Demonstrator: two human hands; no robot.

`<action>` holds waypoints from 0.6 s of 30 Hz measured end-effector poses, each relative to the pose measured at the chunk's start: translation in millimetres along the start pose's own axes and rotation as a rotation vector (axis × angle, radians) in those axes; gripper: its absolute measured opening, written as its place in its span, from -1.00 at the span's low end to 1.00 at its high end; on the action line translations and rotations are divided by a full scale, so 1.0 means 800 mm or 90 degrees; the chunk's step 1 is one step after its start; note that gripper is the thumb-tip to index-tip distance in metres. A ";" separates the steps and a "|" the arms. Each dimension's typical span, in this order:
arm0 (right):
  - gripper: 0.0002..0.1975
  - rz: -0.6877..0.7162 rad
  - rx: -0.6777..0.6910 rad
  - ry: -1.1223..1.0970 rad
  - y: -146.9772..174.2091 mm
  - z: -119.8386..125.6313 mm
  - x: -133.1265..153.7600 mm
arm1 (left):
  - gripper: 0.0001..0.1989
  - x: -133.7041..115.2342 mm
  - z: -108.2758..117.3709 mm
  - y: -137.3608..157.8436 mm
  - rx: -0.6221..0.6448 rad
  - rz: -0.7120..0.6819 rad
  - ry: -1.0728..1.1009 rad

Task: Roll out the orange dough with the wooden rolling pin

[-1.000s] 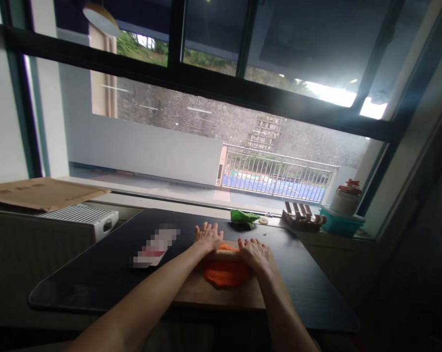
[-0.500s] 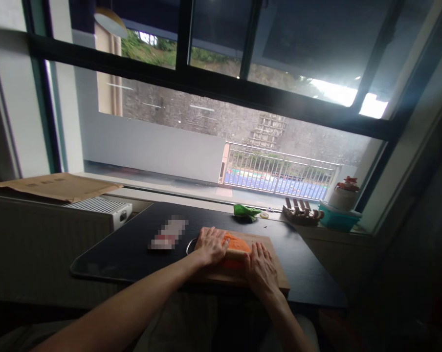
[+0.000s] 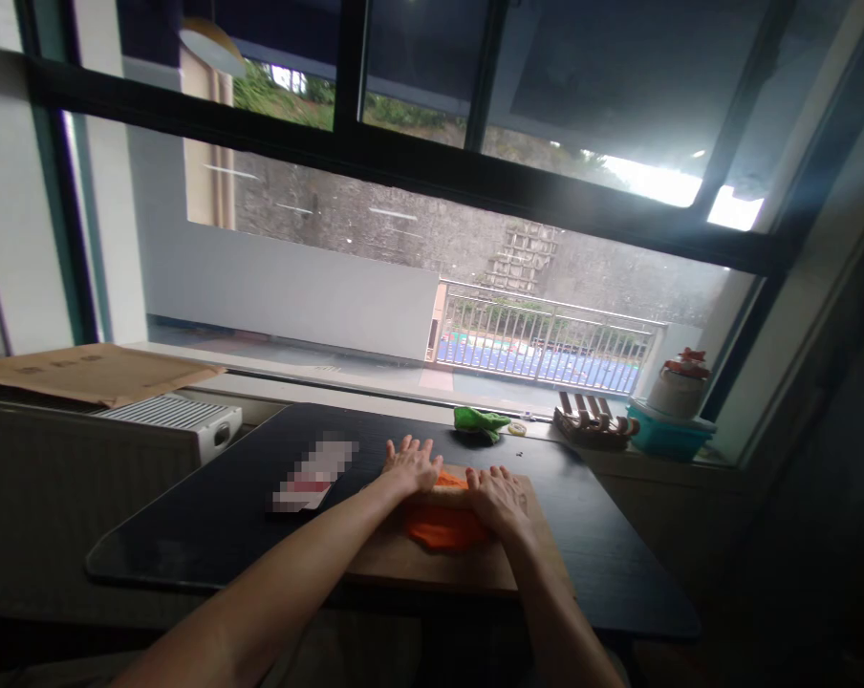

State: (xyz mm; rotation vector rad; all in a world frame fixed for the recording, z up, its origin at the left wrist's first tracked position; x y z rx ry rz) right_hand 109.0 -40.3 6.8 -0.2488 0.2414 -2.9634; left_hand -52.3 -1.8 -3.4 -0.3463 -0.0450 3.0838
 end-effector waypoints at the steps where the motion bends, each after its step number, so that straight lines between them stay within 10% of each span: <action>1: -0.55 -0.007 0.002 0.004 0.004 -0.001 -0.001 | -0.37 0.000 -0.002 0.001 0.007 -0.001 0.000; 18: -0.45 0.044 -0.102 0.053 0.132 -0.006 0.006 | -0.46 -0.009 0.003 0.133 -0.093 -0.175 -0.012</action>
Point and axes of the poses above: each hand's wrist, its own y-axis away from the middle knuckle, its own z-axis out of the back of the hand, x = y × z, the point moved 5 cm from there along -y, towards the middle knuckle, and after that the axes turned 3 degrees about x, right-handed, at the moved point
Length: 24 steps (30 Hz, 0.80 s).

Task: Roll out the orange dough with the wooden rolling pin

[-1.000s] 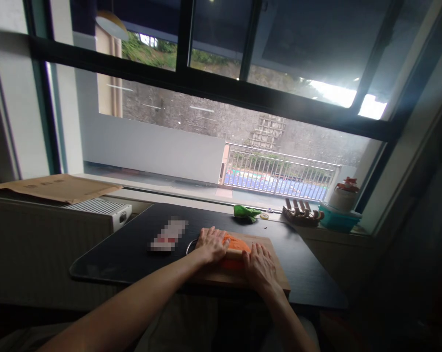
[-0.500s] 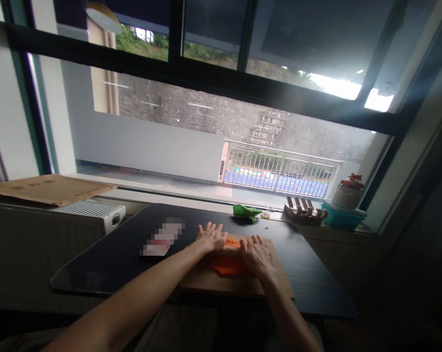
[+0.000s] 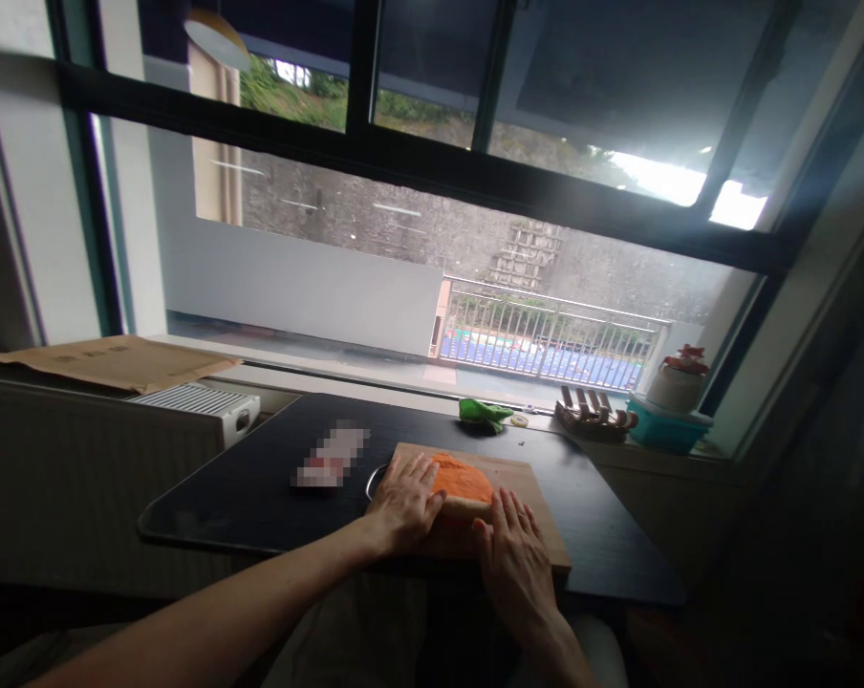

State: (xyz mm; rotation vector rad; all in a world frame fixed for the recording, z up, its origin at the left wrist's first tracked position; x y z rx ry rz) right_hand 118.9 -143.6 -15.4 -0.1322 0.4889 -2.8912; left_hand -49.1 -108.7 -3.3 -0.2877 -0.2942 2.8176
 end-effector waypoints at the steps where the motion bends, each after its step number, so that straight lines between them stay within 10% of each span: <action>1: -0.45 -0.003 0.005 -0.001 -0.007 -0.001 -0.001 | -0.46 0.001 0.000 -0.005 -0.003 0.002 -0.001; 11: -0.50 -0.037 0.063 -0.044 -0.097 -0.017 -0.011 | -0.41 0.033 -0.017 -0.093 0.066 0.099 -0.010; 24: -0.50 0.020 -0.015 -0.005 0.013 0.009 0.009 | -0.49 0.004 0.003 0.005 0.040 -0.022 -0.009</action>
Point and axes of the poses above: each hand's wrist, its own y-axis away from the middle knuckle, its own z-axis out of the back of the hand, x = y × z, the point moved 5 cm from there along -y, towards the middle knuckle, and after that the axes turned 3 degrees about x, right-handed, at the moved point
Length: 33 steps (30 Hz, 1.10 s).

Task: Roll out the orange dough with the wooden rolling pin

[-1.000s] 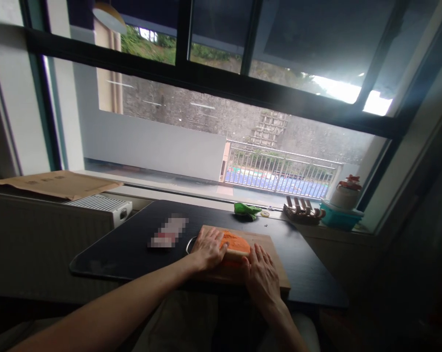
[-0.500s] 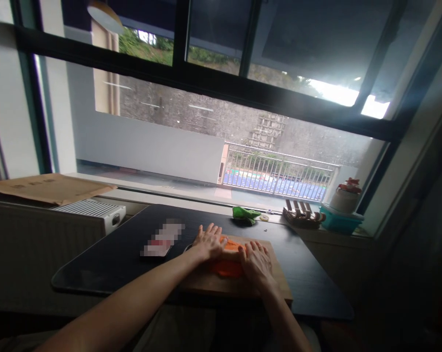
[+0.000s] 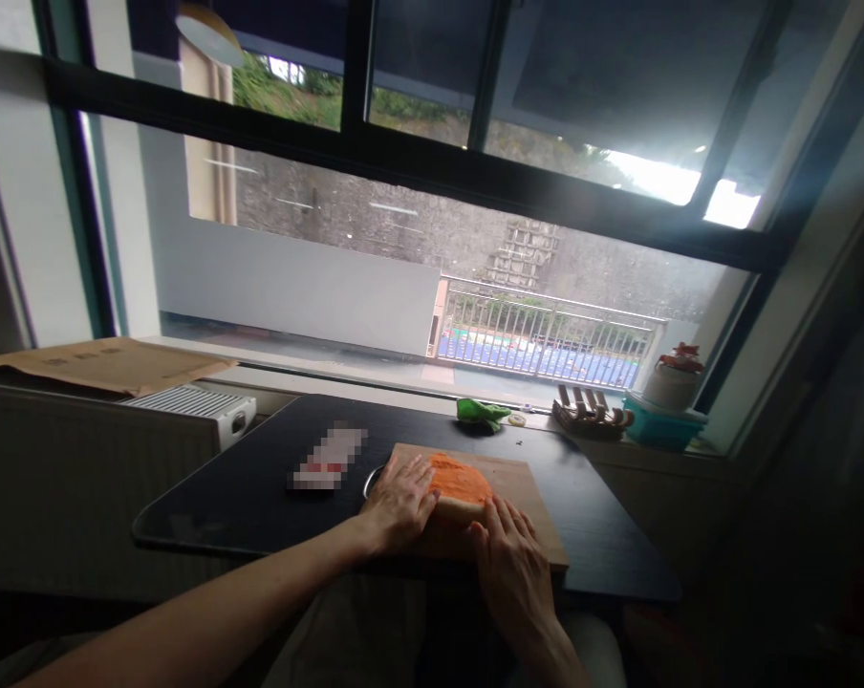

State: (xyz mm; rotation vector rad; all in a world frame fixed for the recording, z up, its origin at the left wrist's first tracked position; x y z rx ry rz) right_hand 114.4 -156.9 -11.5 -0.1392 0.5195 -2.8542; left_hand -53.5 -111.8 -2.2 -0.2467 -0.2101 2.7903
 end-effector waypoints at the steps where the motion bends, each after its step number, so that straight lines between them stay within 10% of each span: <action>1: -0.50 0.007 -0.012 0.000 0.005 0.000 0.001 | -0.48 0.000 -0.002 0.006 -0.005 -0.006 0.003; 16: -0.56 -0.032 0.017 0.000 -0.081 -0.011 -0.008 | -0.48 0.014 -0.007 -0.063 0.015 0.024 -0.020; 33: -0.52 0.058 -0.155 0.013 0.028 -0.018 0.006 | -0.47 0.001 -0.002 0.028 0.027 -0.072 0.031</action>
Point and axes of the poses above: each hand's wrist, its own y-axis away from the middle knuckle, its own z-axis out of the back of the hand, x = y × z, the point moved 5 cm from there along -y, towards the middle knuckle, and after that the axes turned 3 degrees about x, right-handed, at the moved point
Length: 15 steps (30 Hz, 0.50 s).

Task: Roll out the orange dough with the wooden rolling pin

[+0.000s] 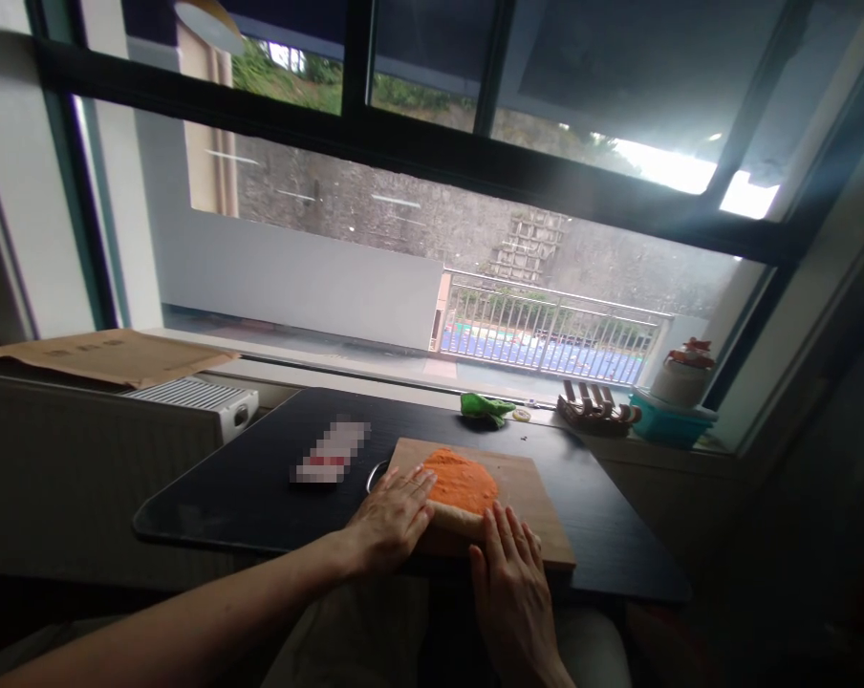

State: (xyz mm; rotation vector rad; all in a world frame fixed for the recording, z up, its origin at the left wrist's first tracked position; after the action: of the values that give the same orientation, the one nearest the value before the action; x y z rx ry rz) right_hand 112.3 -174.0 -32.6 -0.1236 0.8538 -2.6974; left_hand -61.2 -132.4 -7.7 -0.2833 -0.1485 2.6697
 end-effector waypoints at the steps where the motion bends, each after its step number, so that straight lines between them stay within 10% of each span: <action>1: -0.52 -0.007 0.019 -0.002 -0.008 -0.001 -0.002 | -0.46 0.002 0.000 -0.007 0.003 0.003 -0.003; 15: -0.56 -0.106 0.220 -0.024 -0.124 -0.028 -0.044 | -0.44 0.044 -0.005 -0.156 0.017 0.105 -0.013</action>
State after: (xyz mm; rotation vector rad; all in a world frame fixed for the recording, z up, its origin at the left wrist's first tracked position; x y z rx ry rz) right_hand 115.3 -73.5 6.4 -0.1740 0.3697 -2.9399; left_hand -38.7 -4.7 1.3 -0.2714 -0.0991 2.8360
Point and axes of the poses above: each hand's wrist, its own y-axis away from the middle knuckle, its own z-axis out of the back of the hand, x = y × z, the point moved 5 cm from there along -y, towards the middle knuckle, and after that the axes turned 3 degrees about x, right-handed, at the moved point
